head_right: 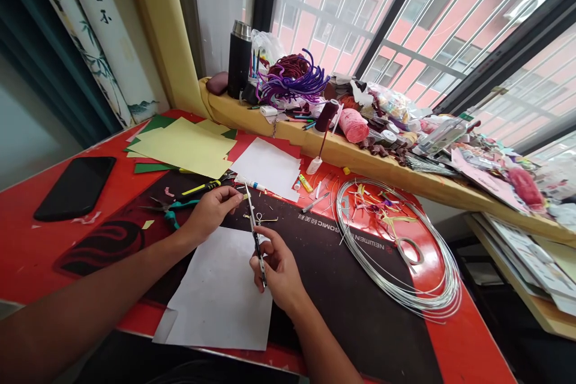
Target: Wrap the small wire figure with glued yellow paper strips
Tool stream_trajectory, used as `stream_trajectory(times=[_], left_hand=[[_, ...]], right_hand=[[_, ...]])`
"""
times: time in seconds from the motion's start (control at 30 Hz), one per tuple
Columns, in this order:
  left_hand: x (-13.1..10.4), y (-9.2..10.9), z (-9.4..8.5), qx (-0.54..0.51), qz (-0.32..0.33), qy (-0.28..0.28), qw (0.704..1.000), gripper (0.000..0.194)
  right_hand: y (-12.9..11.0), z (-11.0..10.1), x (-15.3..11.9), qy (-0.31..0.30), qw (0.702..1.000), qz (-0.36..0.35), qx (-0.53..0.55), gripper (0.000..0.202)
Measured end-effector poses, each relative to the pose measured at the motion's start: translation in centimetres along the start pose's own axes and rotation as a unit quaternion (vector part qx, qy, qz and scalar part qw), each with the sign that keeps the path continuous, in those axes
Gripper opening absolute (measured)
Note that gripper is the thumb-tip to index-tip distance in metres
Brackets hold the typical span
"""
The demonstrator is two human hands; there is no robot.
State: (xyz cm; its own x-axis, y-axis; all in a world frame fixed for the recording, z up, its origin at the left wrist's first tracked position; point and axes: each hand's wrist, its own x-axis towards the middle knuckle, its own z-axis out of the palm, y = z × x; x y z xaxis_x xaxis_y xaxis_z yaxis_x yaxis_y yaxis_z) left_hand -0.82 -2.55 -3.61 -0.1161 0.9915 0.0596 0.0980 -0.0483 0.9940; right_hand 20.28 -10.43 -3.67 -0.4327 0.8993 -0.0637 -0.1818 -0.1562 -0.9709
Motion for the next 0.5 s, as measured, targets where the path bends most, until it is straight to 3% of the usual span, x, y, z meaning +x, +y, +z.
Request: stream_trajectory(times=[0.5], left_hand=[[-0.1, 0.2, 0.02, 0.006, 0.0, -0.002, 1.0, 0.032]], right_hand=[[0.25, -0.05, -0.04, 0.003, 1.0, -0.003, 0.002, 0.056]])
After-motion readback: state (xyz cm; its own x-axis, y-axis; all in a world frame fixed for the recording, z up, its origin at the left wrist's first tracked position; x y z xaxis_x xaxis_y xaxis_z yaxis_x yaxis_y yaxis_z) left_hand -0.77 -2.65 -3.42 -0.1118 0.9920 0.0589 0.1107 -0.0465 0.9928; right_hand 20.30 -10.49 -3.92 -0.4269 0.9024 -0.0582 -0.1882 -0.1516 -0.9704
